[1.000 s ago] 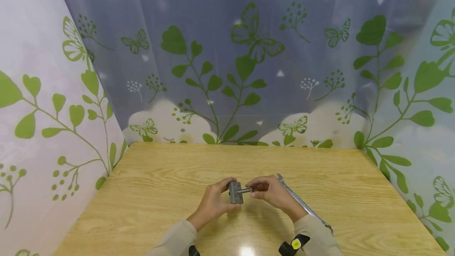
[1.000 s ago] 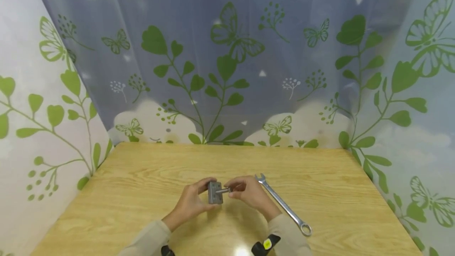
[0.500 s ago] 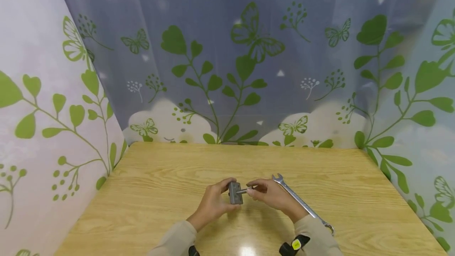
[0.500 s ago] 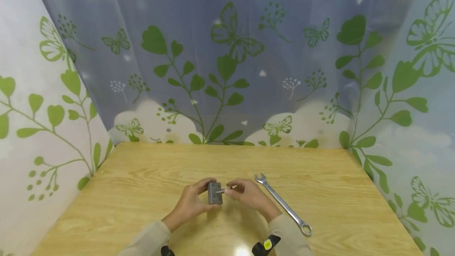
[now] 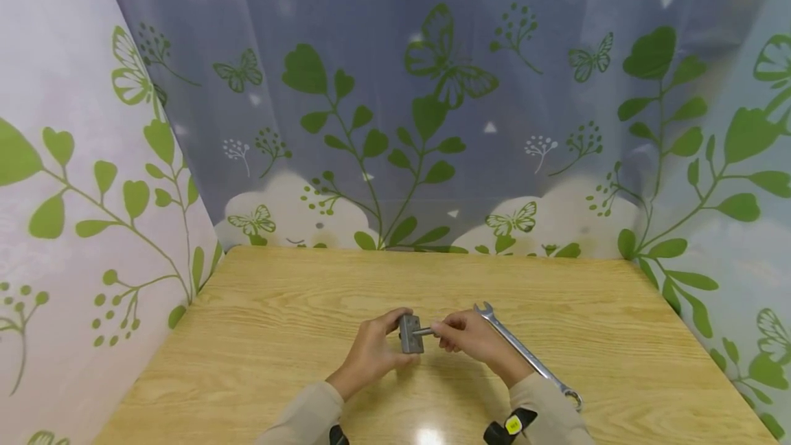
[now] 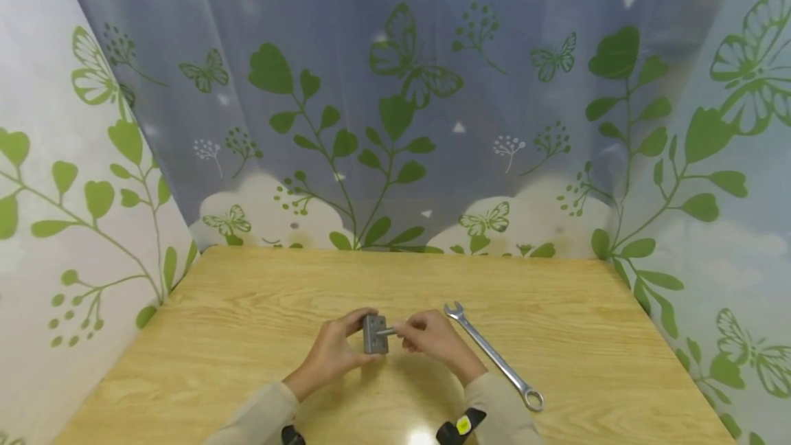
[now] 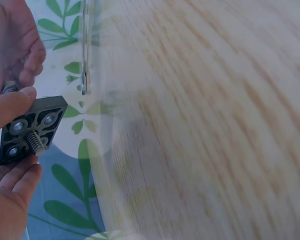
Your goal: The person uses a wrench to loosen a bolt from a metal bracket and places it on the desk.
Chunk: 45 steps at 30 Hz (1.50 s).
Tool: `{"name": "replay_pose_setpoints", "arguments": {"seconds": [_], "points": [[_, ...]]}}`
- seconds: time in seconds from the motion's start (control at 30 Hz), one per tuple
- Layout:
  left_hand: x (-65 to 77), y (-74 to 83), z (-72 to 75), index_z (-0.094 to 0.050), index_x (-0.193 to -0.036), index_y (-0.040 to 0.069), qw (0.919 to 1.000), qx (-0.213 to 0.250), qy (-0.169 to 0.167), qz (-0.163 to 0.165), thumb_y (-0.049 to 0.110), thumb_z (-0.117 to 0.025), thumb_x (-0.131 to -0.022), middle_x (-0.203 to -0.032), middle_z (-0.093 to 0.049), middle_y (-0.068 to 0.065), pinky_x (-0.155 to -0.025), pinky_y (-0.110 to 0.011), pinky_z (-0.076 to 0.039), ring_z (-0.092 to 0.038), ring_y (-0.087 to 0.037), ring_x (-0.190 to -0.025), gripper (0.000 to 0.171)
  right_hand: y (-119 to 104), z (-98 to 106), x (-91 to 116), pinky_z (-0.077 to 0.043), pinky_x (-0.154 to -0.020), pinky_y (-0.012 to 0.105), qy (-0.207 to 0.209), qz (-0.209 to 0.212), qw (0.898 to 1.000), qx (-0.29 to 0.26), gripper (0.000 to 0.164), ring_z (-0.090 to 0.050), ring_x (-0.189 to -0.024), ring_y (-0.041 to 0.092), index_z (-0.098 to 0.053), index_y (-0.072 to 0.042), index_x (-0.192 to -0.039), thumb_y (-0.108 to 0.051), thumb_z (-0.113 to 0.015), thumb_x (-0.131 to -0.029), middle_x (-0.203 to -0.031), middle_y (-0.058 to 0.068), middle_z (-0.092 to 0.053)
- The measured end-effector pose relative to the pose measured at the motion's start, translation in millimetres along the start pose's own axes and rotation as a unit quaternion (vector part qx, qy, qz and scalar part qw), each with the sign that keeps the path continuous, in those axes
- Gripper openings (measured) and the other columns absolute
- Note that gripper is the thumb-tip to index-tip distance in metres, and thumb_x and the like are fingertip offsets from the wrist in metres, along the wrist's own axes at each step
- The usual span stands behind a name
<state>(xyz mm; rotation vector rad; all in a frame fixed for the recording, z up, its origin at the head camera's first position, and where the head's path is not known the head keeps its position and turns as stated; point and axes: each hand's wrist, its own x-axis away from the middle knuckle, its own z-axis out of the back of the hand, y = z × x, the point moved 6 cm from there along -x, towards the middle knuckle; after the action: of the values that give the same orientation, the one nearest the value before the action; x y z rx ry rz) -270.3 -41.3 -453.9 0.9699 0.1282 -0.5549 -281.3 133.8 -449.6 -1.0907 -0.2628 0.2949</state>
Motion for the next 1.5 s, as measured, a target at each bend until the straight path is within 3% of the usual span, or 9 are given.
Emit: {"name": "replay_pose_setpoints", "arguments": {"seconds": [0.1,0.23,0.67,0.87,1.03,1.17,1.3,1.5], "points": [[-0.5,0.2,0.3,-0.055,-0.13,-0.001,1.0,-0.003,-0.002,0.001,0.007,-0.086,-0.069,-0.123,-0.063,-0.016,-0.096,-0.037,-0.052,-0.062,-0.03,-0.112,0.069,-3.3,1.6,-0.6,-0.057,-0.073,0.033,0.009,0.05,0.999,0.007,0.024,-0.061,-0.08,0.015,-0.067,0.001,-0.105,-0.018,-0.067,-0.091,-0.089,0.007,-0.066],[-1.5,0.1,1.2,-0.055,-0.13,0.0,1.0,-0.002,0.001,0.004,0.008,-0.086,-0.068,-0.123,-0.064,-0.015,-0.097,-0.038,-0.052,-0.063,-0.029,-0.112,0.069,-7.5,2.3,-0.6,-0.056,-0.072,0.024,0.011,0.093,0.996,0.004,0.023,-0.061,-0.085,0.016,-0.067,0.003,-0.109,-0.006,-0.069,-0.087,-0.097,0.011,-0.066],[-0.6,-0.1,2.2,-0.055,-0.129,-0.001,1.0,-0.003,0.005,0.001,0.009,-0.087,-0.068,-0.123,-0.063,-0.017,-0.094,-0.036,-0.053,-0.063,-0.03,-0.111,0.069,-8.7,-2.2,0.0,-0.056,-0.079,0.029,-0.006,0.094,0.996,0.006,0.024,-0.062,-0.094,0.023,-0.065,0.003,-0.113,0.001,-0.064,-0.089,-0.108,0.014,-0.065],[0.9,0.6,2.4,-0.055,-0.129,0.0,1.0,-0.002,0.004,0.009,0.008,-0.087,-0.068,-0.124,-0.062,-0.018,-0.095,-0.035,-0.053,-0.063,-0.031,-0.111,0.069,-3.0,-2.2,1.7,-0.057,-0.084,0.04,0.012,0.047,0.999,-0.01,0.038,-0.064,-0.097,0.026,-0.061,0.005,-0.12,-0.024,-0.062,-0.095,-0.109,0.016,-0.066],[2.1,1.4,2.6,-0.055,-0.129,-0.002,0.9999,-0.002,0.006,0.009,0.005,-0.086,-0.067,-0.124,-0.062,-0.018,-0.096,-0.035,-0.052,-0.063,-0.031,-0.111,0.069,5.4,-5.4,2.7,-0.06,-0.073,0.042,0.026,-0.022,0.997,-0.066,0.054,-0.068,-0.075,0.025,-0.064,0.011,-0.101,-0.041,-0.048,-0.1,-0.082,0.013,-0.069],[2.3,1.5,2.3,-0.055,-0.129,-0.003,1.0,-0.005,0.007,0.005,0.006,-0.087,-0.067,-0.124,-0.063,-0.017,-0.096,-0.035,-0.052,-0.063,-0.031,-0.111,0.07,7.6,-7.5,2.7,-0.06,-0.066,0.039,0.027,-0.05,0.996,-0.067,0.059,-0.065,-0.065,0.019,-0.065,0.009,-0.089,-0.046,-0.047,-0.099,-0.069,0.006,-0.065],[2.3,1.7,1.7,-0.055,-0.129,-0.003,1.0,-0.008,0.003,0.001,0.007,-0.086,-0.068,-0.124,-0.062,-0.017,-0.096,-0.036,-0.053,-0.062,-0.031,-0.111,0.069,4.7,-6.1,0.7,-0.059,-0.066,0.038,0.023,-0.028,0.998,-0.048,0.047,-0.062,-0.065,0.015,-0.066,0.006,-0.091,-0.038,-0.054,-0.098,-0.07,0.004,-0.064],[2.1,0.7,1.7,-0.055,-0.129,-0.002,0.9998,-0.018,0.0,-0.001,0.009,-0.086,-0.069,-0.123,-0.063,-0.016,-0.095,-0.036,-0.053,-0.063,-0.03,-0.111,0.068,-2.8,-1.6,-0.2,-0.058,-0.074,0.031,0.025,0.051,0.998,-0.012,0.022,-0.063,-0.084,0.018,-0.069,0.0,-0.105,-0.015,-0.069,-0.089,-0.096,0.011,-0.068]]}}
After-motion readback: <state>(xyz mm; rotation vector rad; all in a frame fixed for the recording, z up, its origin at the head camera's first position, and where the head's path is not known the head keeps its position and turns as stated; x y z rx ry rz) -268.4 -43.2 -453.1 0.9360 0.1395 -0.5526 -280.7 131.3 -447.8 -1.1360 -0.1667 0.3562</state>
